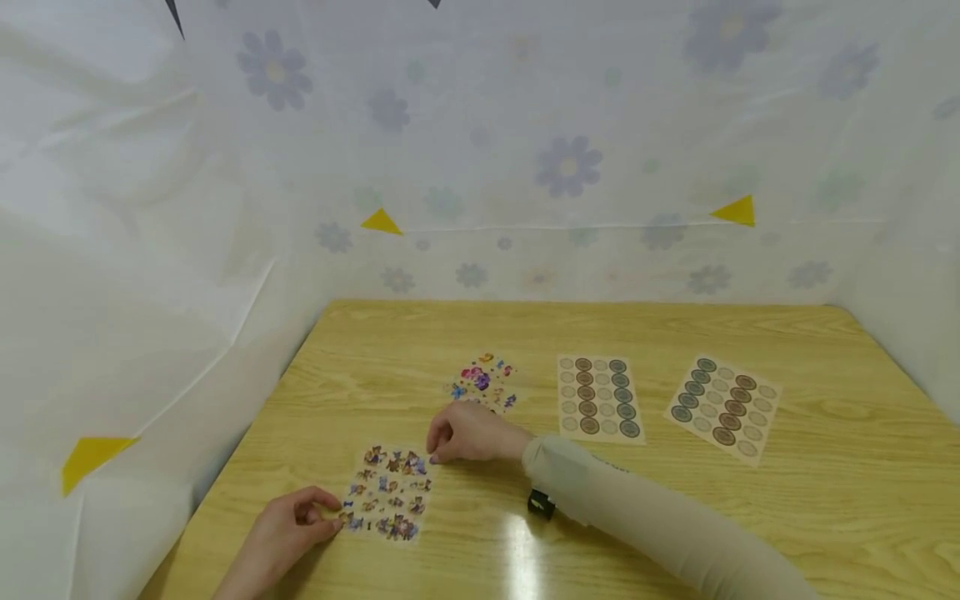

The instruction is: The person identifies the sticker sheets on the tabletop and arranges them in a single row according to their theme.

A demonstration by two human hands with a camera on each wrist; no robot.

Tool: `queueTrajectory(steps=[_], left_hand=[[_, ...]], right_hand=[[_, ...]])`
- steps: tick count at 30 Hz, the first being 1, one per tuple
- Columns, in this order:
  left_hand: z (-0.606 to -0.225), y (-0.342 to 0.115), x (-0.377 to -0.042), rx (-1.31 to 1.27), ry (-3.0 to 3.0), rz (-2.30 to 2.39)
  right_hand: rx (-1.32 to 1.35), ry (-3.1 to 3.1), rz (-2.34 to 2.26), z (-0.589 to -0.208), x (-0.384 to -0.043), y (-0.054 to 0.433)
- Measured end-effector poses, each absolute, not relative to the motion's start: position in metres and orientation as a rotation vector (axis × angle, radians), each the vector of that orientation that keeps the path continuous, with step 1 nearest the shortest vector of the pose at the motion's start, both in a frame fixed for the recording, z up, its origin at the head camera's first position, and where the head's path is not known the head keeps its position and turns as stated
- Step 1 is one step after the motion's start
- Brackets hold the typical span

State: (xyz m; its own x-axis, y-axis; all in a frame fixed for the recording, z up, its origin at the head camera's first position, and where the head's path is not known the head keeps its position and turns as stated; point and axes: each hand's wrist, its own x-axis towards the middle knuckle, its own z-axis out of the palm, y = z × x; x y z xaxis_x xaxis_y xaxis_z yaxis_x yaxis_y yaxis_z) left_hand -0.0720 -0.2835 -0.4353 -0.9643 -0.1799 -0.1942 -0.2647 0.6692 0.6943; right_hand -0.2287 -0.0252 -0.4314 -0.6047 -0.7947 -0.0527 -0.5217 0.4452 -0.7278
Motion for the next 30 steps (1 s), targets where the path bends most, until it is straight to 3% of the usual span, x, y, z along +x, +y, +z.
queueTrajectory(steps=[30], left_hand=[[-0.434,-0.281,-0.077,-0.355,2.801,1.174]], right_hand=[[-1.097,2.269,-1.074,-0.424,-0.231,-0.003]])
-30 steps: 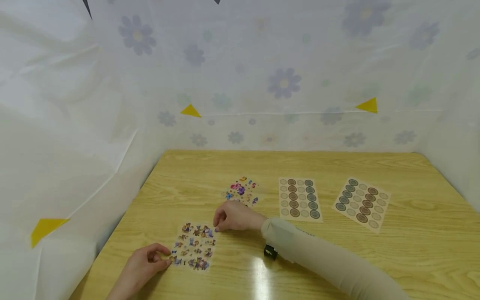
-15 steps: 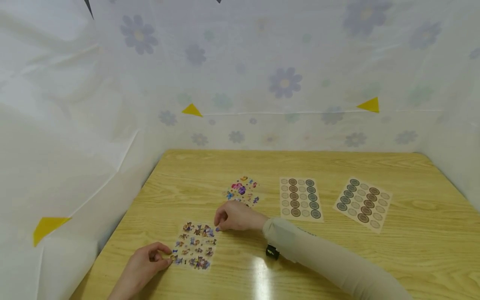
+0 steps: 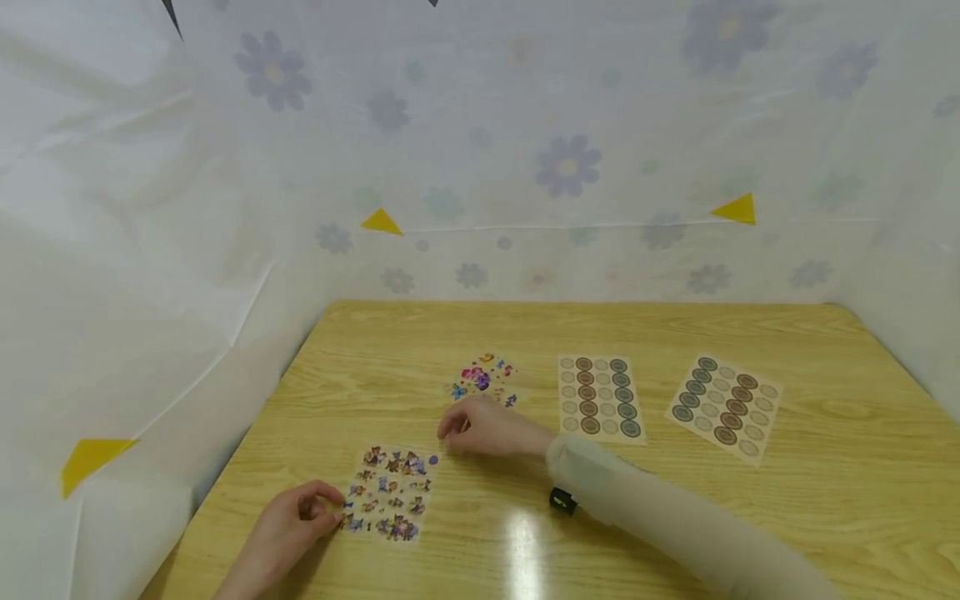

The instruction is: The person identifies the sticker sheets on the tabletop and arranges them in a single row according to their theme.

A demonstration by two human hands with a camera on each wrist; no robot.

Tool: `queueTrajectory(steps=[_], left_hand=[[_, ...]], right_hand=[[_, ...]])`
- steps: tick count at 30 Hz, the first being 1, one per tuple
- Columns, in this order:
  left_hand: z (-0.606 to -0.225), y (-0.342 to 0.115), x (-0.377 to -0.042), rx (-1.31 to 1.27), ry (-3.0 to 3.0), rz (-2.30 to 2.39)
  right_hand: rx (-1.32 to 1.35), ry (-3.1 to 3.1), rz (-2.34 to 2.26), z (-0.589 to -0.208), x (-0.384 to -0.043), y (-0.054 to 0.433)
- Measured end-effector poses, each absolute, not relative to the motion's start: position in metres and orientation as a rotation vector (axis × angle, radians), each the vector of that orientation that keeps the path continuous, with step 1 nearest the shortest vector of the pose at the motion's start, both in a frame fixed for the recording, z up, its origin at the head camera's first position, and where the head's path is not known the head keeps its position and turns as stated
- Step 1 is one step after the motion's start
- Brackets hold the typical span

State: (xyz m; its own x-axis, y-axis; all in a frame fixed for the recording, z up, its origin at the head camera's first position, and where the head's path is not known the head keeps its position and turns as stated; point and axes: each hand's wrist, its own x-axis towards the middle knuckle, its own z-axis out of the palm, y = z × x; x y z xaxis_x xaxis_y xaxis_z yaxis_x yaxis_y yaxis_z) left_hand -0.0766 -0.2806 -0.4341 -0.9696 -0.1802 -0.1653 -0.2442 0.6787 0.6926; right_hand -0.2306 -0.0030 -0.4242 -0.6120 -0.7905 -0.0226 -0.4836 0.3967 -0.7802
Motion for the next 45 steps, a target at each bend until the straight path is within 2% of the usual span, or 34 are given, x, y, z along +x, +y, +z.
queueTrajectory(steps=[13,24,33,45], left_hand=[[-0.416,-0.263,-0.106,-0.16,2.823,1.159],[-0.399,-0.246,-0.139,-0.003,2.824,1.132],[-0.401,-0.238,-0.172,0.174,2.873,1.07],[-0.408,-0.222,-0.217,0.269,2.814,1.058]], right_hand=[[-0.988,2.421,-1.102,-0.408,-0.229,0.026],[-0.942,2.543,-1.093,-0.405,-0.247,0.056],[-0.877,2.64,-0.996,-0.409,-0.264,0.073],[-0.798,2.702,-0.922,-0.41,-0.276,0.077]])
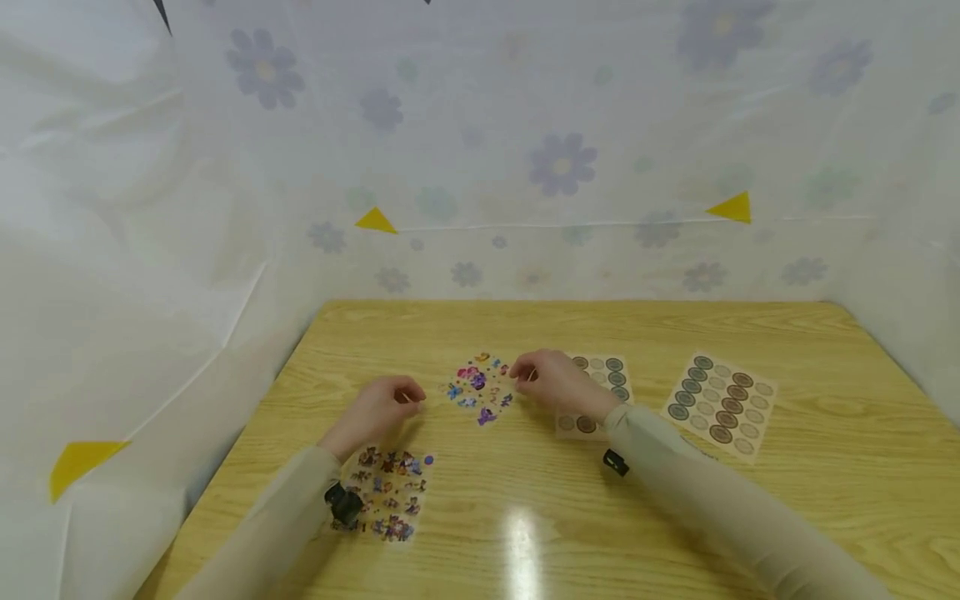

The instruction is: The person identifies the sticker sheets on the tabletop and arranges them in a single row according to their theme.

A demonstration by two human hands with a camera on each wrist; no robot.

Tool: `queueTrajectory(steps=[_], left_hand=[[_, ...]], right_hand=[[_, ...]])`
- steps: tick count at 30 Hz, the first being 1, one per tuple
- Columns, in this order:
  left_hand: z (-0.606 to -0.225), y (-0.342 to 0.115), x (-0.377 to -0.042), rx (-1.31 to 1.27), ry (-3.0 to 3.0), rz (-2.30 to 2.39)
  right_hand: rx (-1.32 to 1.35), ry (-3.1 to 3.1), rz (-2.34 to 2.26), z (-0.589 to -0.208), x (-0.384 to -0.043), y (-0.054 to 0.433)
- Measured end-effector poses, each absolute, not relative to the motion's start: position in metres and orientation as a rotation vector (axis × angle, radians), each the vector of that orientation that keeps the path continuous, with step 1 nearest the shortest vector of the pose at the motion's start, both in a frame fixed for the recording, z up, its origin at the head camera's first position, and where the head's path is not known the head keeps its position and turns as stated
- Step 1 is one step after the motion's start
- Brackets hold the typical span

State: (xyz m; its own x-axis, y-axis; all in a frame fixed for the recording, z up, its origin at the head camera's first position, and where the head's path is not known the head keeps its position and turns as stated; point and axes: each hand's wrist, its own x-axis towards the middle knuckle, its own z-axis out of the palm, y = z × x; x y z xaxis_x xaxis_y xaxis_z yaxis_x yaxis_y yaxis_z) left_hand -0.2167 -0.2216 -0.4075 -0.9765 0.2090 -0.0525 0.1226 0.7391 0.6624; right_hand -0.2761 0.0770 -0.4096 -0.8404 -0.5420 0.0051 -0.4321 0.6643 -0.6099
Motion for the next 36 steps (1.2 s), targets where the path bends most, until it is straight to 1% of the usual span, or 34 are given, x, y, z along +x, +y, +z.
queueTrajectory(steps=[7,17,26,36], left_hand=[[-0.42,-0.218,-0.241,0.261,2.723,1.15],[-0.432,-0.213,-0.262,0.253,2.674,1.234],[-0.429,-0.205,-0.262,0.308,2.696,1.218],[-0.431,-0.2,-0.259,0.231,2.719,1.219]], right_hand=[[-0.793,2.729,-0.867,-0.415,-0.281,0.076],[-0.784,2.723,-0.866,-0.424,-0.294,0.084],[-0.781,2.691,-0.875,-0.421,-0.297,0.086],[-0.69,2.685,-0.907,-0.422,-0.295,0.086]])
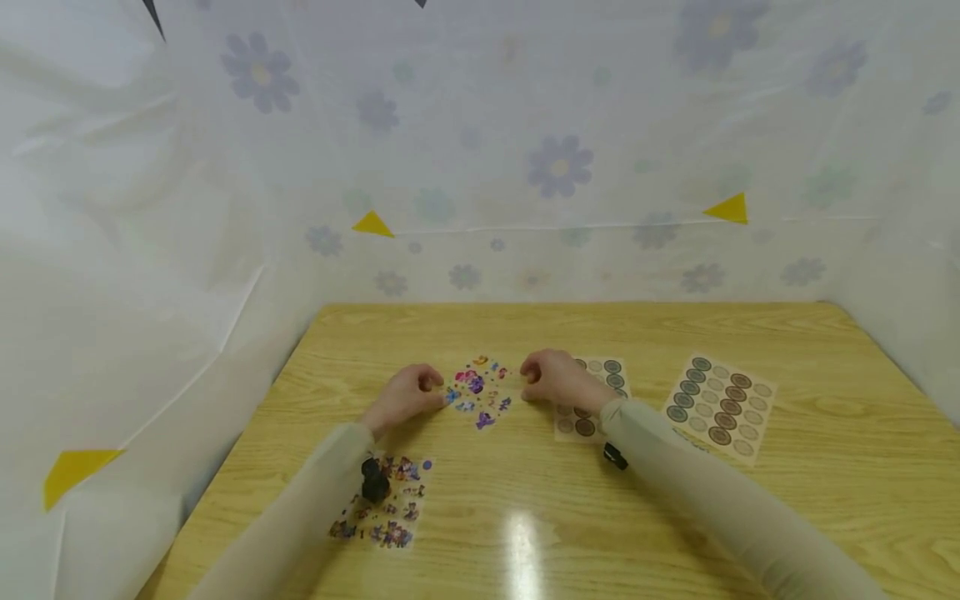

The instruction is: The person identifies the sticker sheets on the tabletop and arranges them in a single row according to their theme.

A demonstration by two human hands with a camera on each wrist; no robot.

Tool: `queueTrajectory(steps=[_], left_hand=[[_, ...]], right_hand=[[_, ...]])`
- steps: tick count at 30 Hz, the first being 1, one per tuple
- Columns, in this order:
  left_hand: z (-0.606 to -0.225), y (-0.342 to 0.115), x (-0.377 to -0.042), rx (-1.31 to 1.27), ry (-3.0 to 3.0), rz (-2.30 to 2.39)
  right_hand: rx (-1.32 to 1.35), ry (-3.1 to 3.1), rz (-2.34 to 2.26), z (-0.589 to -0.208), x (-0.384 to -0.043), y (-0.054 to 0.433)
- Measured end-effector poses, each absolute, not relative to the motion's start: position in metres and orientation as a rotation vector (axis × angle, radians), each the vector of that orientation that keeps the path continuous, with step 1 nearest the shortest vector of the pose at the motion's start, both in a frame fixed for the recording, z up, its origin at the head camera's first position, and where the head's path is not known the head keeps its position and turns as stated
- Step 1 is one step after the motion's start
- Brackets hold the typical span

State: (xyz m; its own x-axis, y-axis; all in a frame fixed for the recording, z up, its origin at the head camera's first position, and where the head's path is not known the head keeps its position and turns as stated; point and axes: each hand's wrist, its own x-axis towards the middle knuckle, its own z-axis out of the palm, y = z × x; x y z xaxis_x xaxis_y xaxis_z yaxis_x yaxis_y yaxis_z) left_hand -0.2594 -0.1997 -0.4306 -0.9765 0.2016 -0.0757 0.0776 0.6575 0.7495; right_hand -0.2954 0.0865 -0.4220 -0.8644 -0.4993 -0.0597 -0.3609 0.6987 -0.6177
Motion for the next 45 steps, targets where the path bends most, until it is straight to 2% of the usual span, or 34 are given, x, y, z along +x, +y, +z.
queueTrajectory(steps=[29,35,45], left_hand=[[-0.436,-0.1961,-0.2615,0.239,2.692,1.293],[-0.4383,-0.1995,-0.2619,0.103,2.65,1.502],[-0.4386,-0.2003,-0.2632,-0.098,2.655,1.506]], right_hand=[[-0.769,2.647,-0.984,-0.4288,-0.2999,0.0832],[-0.707,2.617,-1.088,-0.427,-0.3004,0.0844],[-0.641,2.576,-1.231,-0.4242,-0.2982,0.0848]])
